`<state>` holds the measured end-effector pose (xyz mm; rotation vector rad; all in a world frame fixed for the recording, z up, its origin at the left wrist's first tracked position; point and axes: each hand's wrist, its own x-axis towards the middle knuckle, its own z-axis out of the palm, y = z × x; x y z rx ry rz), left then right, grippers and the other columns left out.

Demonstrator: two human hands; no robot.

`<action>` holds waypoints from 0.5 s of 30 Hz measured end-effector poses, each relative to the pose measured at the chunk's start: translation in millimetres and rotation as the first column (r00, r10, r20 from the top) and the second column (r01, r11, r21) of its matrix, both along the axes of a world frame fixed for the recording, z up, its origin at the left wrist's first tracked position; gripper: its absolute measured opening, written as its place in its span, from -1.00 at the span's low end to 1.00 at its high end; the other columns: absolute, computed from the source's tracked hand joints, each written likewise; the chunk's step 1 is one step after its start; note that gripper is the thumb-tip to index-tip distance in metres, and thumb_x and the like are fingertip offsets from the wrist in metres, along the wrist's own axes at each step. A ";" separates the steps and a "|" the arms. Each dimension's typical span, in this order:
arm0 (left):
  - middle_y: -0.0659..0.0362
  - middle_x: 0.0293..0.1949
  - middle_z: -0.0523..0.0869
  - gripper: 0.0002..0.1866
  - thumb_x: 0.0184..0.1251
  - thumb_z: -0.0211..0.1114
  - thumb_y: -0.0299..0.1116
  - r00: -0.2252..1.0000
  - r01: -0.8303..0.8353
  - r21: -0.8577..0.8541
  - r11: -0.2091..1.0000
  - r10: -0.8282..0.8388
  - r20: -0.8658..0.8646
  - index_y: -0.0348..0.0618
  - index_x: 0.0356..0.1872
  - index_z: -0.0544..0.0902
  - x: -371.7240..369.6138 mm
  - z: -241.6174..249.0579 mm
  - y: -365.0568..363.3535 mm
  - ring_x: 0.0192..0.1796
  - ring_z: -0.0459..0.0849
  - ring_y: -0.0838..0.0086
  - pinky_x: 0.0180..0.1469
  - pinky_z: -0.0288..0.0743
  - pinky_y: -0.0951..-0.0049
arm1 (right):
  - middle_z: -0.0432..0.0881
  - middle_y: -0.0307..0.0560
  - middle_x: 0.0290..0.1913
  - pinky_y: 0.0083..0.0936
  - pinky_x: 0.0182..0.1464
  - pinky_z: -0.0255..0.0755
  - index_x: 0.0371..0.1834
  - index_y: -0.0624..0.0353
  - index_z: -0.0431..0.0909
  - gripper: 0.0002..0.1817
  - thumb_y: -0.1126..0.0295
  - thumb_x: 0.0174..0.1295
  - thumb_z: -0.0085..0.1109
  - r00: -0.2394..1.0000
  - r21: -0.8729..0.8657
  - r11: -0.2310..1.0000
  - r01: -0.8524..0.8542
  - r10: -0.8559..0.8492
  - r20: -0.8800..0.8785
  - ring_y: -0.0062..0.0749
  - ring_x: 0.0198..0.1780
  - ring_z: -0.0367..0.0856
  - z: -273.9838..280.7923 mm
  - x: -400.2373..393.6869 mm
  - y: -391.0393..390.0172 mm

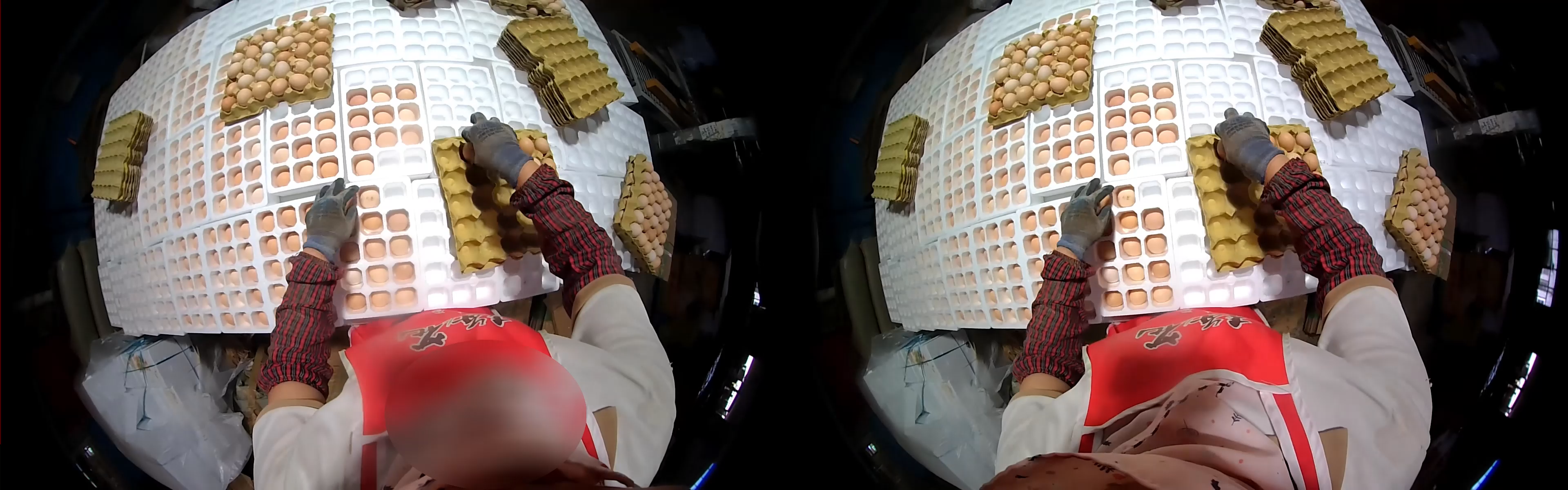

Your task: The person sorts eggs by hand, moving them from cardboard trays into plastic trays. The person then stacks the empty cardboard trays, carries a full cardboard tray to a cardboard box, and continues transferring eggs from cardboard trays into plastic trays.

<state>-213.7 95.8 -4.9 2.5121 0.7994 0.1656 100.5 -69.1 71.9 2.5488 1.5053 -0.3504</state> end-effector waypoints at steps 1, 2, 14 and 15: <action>-0.02 0.29 0.64 -0.61 0.29 0.38 -0.35 0.992 -0.006 -0.096 0.995 0.018 0.124 -0.05 0.15 0.71 0.3 0.0 7.1 0.29 0.62 0.11 0.29 0.54 0.16 | 0.57 0.04 0.21 -0.11 0.12 0.56 -0.07 0.08 0.73 -0.70 0.28 0.12 0.36 0.997 0.050 0.997 0.065 -0.063 -0.051 0.03 0.11 0.62 20.5 -8.1 -4.5; -0.04 0.20 0.69 -0.63 0.32 0.38 -0.34 0.963 -0.058 -0.214 0.975 0.111 0.245 -0.14 0.14 0.71 7.7 -1.6 14.1 0.21 0.67 0.10 0.24 0.56 0.20 | 0.56 0.04 0.21 -0.11 0.12 0.57 -0.07 0.08 0.72 -0.67 0.27 0.09 0.40 0.988 0.101 0.987 0.128 -0.117 -0.103 0.03 0.11 0.61 32.8 -16.6 -6.6; -0.03 0.09 0.68 -0.63 0.50 0.13 -0.38 0.825 0.216 0.067 0.974 -0.219 0.521 -0.13 0.28 0.57 120.1 -45.0 14.1 0.15 0.59 -0.03 0.30 0.39 0.04 | 0.41 0.24 0.33 -0.05 0.20 0.54 0.28 0.06 0.52 -0.47 0.40 0.17 0.28 0.944 0.255 0.939 0.232 -0.154 -0.291 0.17 0.21 0.58 -59.2 -127.2 34.8; -0.05 0.09 0.68 -0.62 0.50 0.12 -0.40 0.798 0.221 0.065 0.973 -0.219 0.561 -0.17 0.28 0.57 123.7 -53.3 16.8 0.16 0.59 -0.06 0.31 0.40 0.03 | 0.39 0.27 0.39 -0.06 0.19 0.56 0.36 -0.01 0.48 -0.45 0.42 0.25 0.21 0.952 0.204 0.951 0.231 -0.178 -0.249 0.17 0.25 0.59 -49.0 -128.5 42.8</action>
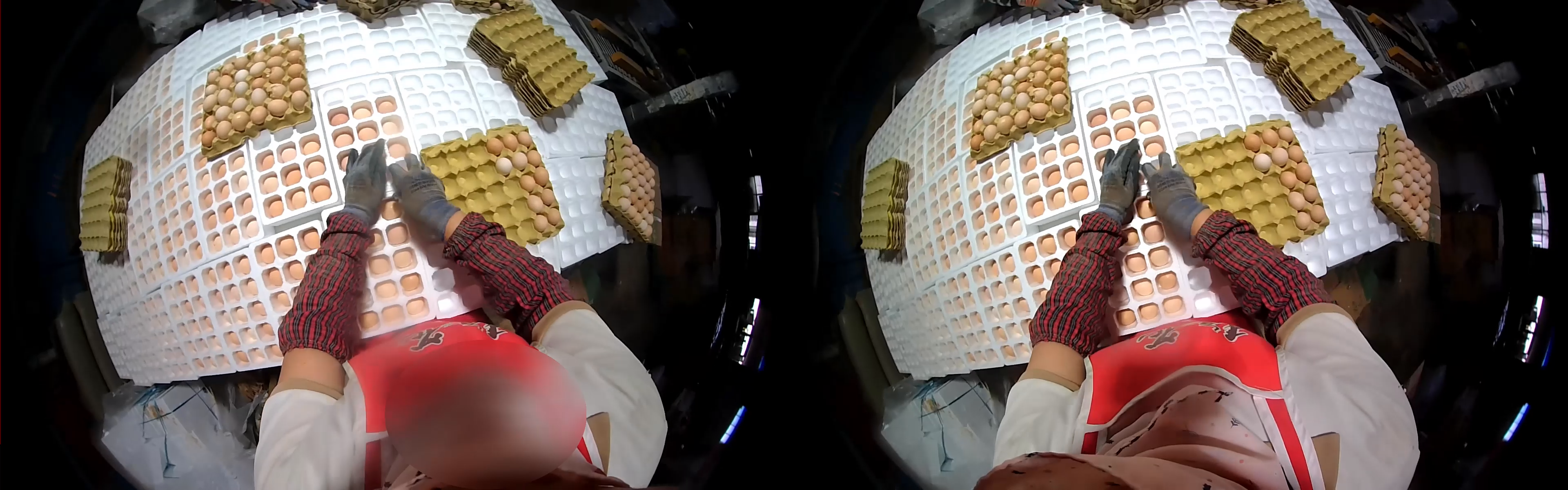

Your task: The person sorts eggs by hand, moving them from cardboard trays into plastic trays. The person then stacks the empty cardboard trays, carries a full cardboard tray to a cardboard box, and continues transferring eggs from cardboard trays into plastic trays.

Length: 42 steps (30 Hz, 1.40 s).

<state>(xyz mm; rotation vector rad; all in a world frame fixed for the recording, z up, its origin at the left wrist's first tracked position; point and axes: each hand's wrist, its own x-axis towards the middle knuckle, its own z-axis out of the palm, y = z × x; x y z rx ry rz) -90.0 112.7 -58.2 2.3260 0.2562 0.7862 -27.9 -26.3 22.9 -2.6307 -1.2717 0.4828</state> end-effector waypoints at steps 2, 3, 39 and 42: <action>-0.13 0.14 0.68 -0.59 0.47 0.09 -0.51 0.998 -0.063 -0.271 0.961 0.063 -0.006 -0.29 0.30 0.54 -5.1 5.8 -6.3 0.23 0.59 -0.05 0.34 0.43 0.07 | 0.35 0.24 0.46 -0.04 0.17 0.58 0.38 -0.11 0.50 -0.48 0.36 0.32 0.18 0.998 -0.215 0.977 -0.015 0.027 0.053 0.11 0.29 0.60 -29.8 9.9 21.0; -0.14 0.16 0.67 -0.58 0.47 0.09 -0.51 0.999 -0.050 -0.227 0.973 0.054 0.009 -0.30 0.31 0.54 -4.3 7.1 -4.9 0.24 0.59 -0.04 0.36 0.42 0.08 | 0.47 0.14 0.40 -0.03 0.15 0.59 0.34 -0.18 0.57 -0.54 0.29 0.35 0.17 0.997 -0.217 0.975 0.049 -0.061 -0.049 -0.03 0.28 0.64 0.7 12.5 26.8; -0.05 -0.05 0.68 -0.68 0.14 0.44 -0.21 0.970 0.038 -0.342 0.939 -0.118 -0.215 -0.08 -0.11 0.67 95.2 100.3 -331.9 -0.15 0.73 -0.02 -0.11 0.62 0.06 | 0.64 -0.01 0.03 -0.24 0.04 0.58 0.08 0.05 0.58 -0.53 0.37 0.04 0.43 0.922 0.546 0.837 0.035 0.183 -0.340 -0.01 -0.02 0.66 5.2 207.2 -359.3; -0.03 -0.02 0.70 -0.64 0.25 0.38 -0.20 0.810 0.077 0.050 0.996 -0.033 -0.585 -0.04 0.05 0.66 115.8 111.7 -340.4 -0.02 0.71 0.02 -0.02 0.61 0.12 | 0.66 0.01 -0.04 -0.16 0.04 0.57 0.05 0.05 0.62 -0.60 0.38 0.09 0.38 0.943 0.295 0.898 -0.328 0.329 0.046 -0.01 0.00 0.66 23.4 195.5 -329.3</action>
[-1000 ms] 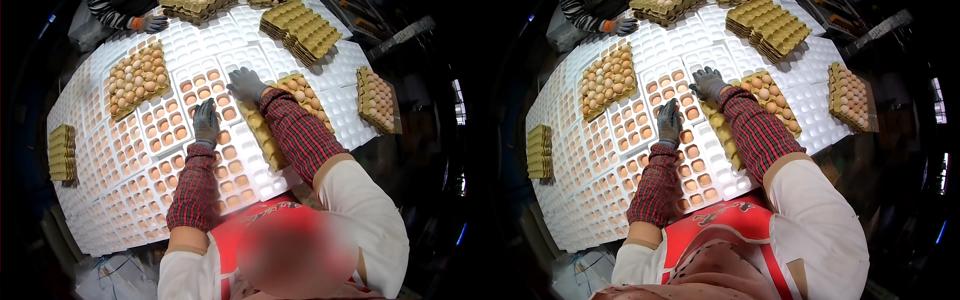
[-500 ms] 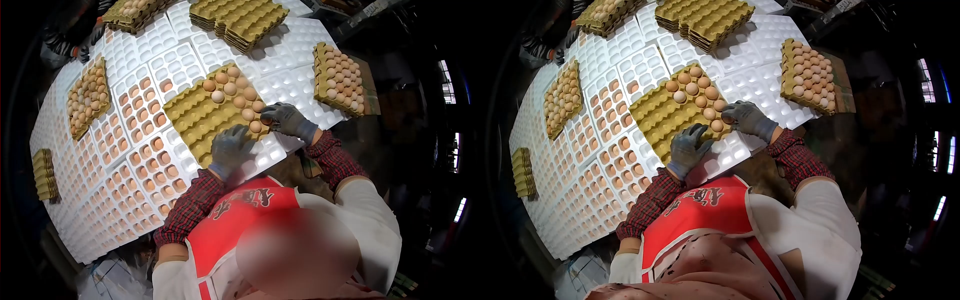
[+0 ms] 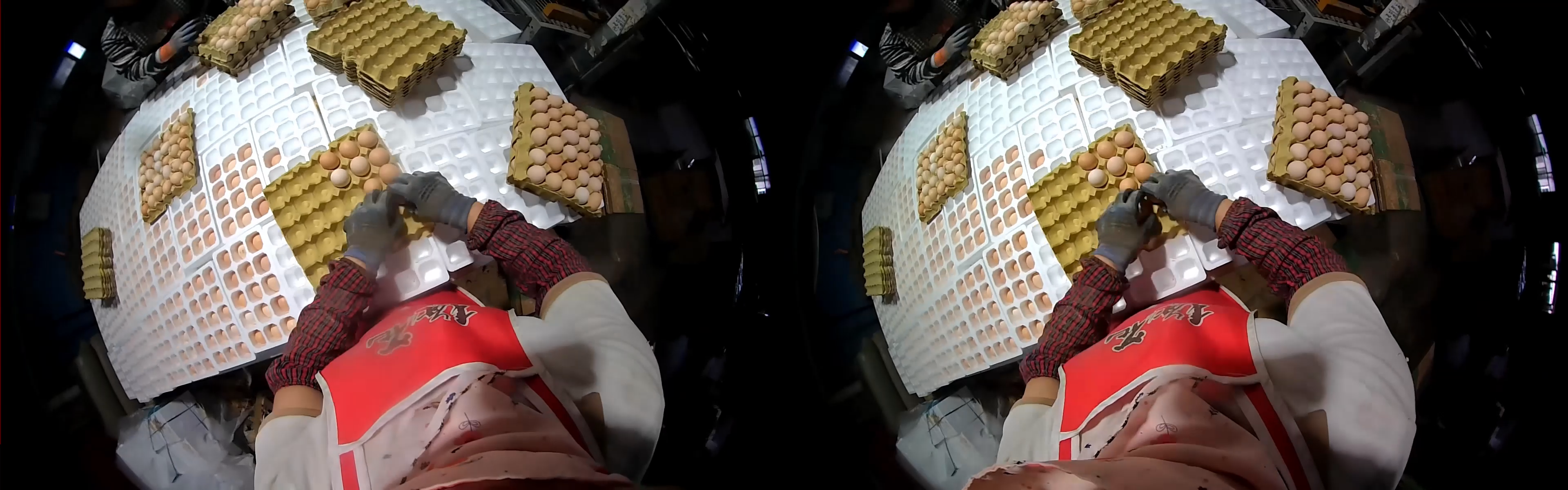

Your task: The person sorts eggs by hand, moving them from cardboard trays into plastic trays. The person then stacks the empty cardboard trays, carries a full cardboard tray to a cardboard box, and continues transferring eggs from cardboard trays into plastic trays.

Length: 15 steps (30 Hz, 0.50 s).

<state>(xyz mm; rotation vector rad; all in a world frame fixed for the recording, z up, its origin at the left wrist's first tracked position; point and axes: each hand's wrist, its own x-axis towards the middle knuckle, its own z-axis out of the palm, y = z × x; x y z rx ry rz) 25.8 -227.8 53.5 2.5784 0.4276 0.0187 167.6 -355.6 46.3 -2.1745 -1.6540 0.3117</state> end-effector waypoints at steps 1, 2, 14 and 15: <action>-0.01 -0.02 0.72 -0.62 0.27 0.35 -0.15 0.996 0.020 0.146 0.989 -0.008 -0.085 0.03 0.08 0.65 7.4 -3.8 -6.2 -0.04 0.72 0.02 -0.08 0.60 0.09 | 0.68 0.02 -0.04 -0.18 0.04 0.58 0.04 0.05 0.64 -0.61 0.37 0.09 0.38 0.999 -0.092 0.996 0.018 -0.022 -0.038 -0.03 -0.01 0.68 3.6 3.5 1.8; 0.00 -0.07 0.71 -0.64 0.26 0.36 -0.14 1.000 0.007 0.110 0.994 -0.004 -0.030 0.03 0.04 0.64 7.7 -11.0 -4.2 -0.06 0.73 0.03 -0.07 0.60 0.06 | 0.69 0.02 -0.05 -0.20 0.04 0.59 0.02 0.05 0.65 -0.62 0.37 0.09 0.38 0.996 -0.187 0.982 0.031 -0.045 -0.075 -0.05 -0.01 0.69 7.4 7.6 2.5; 0.22 -0.05 0.72 -0.64 0.37 0.36 -0.33 0.940 -0.047 -0.842 0.538 0.309 0.144 -0.36 0.09 0.67 4.3 -17.5 69.4 0.00 0.63 0.51 0.05 0.54 0.44 | 0.67 0.02 -0.16 -0.16 -0.14 0.58 -0.20 0.08 0.64 -0.80 0.27 0.17 0.28 0.998 0.084 0.994 0.068 -0.068 -0.001 0.00 -0.19 0.68 -31.3 14.6 8.0; 0.13 -0.05 0.75 -0.66 0.32 0.46 -0.32 0.943 0.039 -0.670 0.741 0.195 0.270 -0.35 0.00 0.71 14.9 -30.6 71.8 0.00 0.68 0.37 0.04 0.58 0.32 | 0.66 -0.03 -0.23 -0.20 -0.18 0.56 -0.27 0.08 0.62 -0.90 0.34 0.23 0.20 0.995 0.184 0.979 0.082 -0.070 -0.072 -0.08 -0.24 0.67 -49.3 9.7 10.4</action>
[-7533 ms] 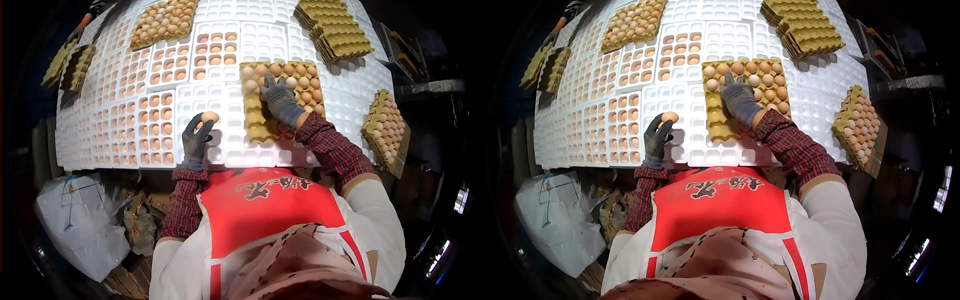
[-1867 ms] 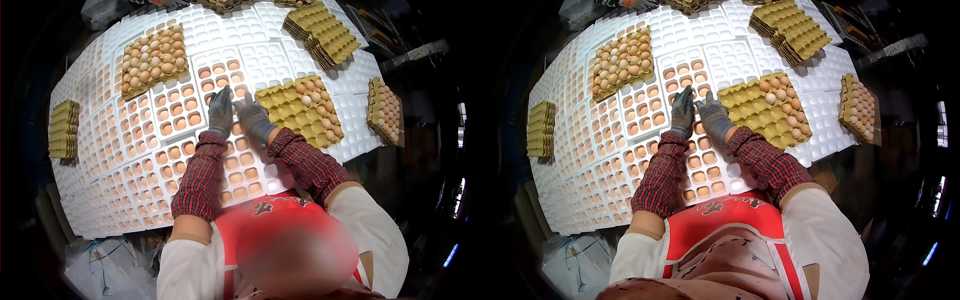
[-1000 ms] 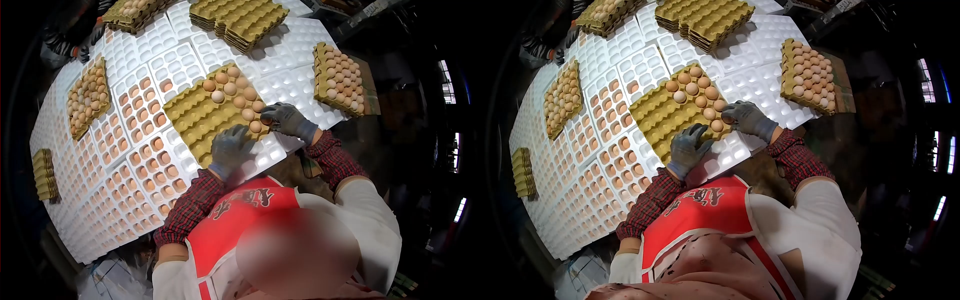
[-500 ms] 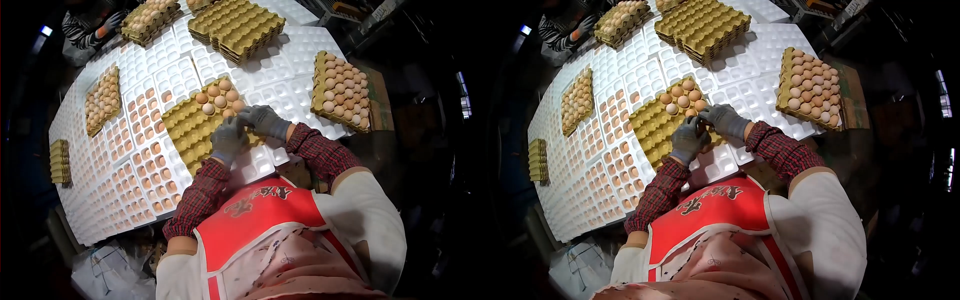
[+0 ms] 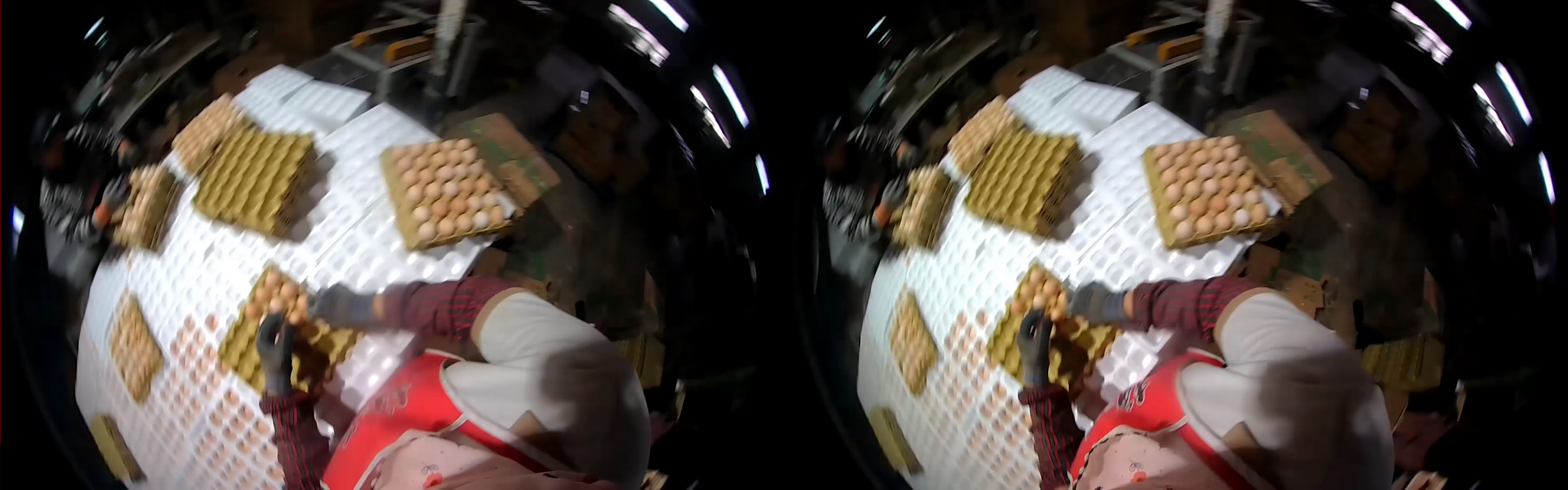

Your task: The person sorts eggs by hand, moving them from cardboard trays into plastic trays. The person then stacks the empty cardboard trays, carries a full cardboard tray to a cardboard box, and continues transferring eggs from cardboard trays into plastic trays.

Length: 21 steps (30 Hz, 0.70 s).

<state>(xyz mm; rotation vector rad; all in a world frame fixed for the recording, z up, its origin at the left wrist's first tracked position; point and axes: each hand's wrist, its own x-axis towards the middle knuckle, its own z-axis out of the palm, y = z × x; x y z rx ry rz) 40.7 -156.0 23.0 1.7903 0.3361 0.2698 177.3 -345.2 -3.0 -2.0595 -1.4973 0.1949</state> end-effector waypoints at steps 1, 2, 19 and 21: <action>-0.04 0.02 0.74 -0.69 0.21 0.54 -0.32 0.994 0.035 0.460 0.887 -0.077 0.073 -0.26 -0.09 0.75 5.8 -11.8 6.9 0.02 0.72 0.14 0.03 0.62 0.20 | 0.65 -0.07 -0.30 -0.25 -0.22 0.54 -0.34 0.07 0.59 -0.92 0.40 0.29 0.12 0.998 0.091 0.996 -0.005 0.011 -0.060 -0.15 -0.29 0.66 -15.6 -3.3 -2.6; -0.14 0.12 0.69 -0.65 0.10 0.58 -0.28 0.993 0.093 0.647 0.757 -0.025 -0.114 -0.17 -0.11 0.76 5.5 10.5 -10.0 0.06 0.70 -0.04 0.04 0.63 0.12 | 0.65 -0.12 -0.37 -0.29 -0.26 0.52 -0.41 0.07 0.57 -0.83 0.46 0.36 0.03 0.997 0.102 0.995 -0.014 0.022 -0.077 -0.23 -0.33 0.65 -24.6 -12.0 -3.6; 0.00 -0.18 0.76 -0.68 0.15 0.54 -0.24 0.999 0.022 0.608 0.793 0.001 -0.037 -0.22 -0.15 0.75 5.7 14.6 -1.7 -0.10 0.74 0.06 -0.09 0.60 0.15 | 0.63 0.28 0.10 -0.17 0.01 0.57 0.17 0.16 0.67 -0.53 0.28 0.17 0.24 0.945 -0.433 0.872 0.228 -0.091 0.313 0.07 0.07 0.64 19.9 10.1 55.8; 0.08 -0.22 0.76 -0.64 0.20 0.55 -0.25 0.982 -0.160 0.375 0.913 0.186 -0.035 -0.28 -0.08 0.76 -31.0 29.2 12.1 -0.16 0.72 0.29 -0.06 0.57 0.33 | 0.66 0.23 0.04 -0.14 -0.01 0.57 0.22 0.11 0.62 -0.47 0.25 0.12 0.26 0.975 -0.358 0.919 0.164 -0.096 0.202 0.07 0.07 0.64 9.5 15.8 53.1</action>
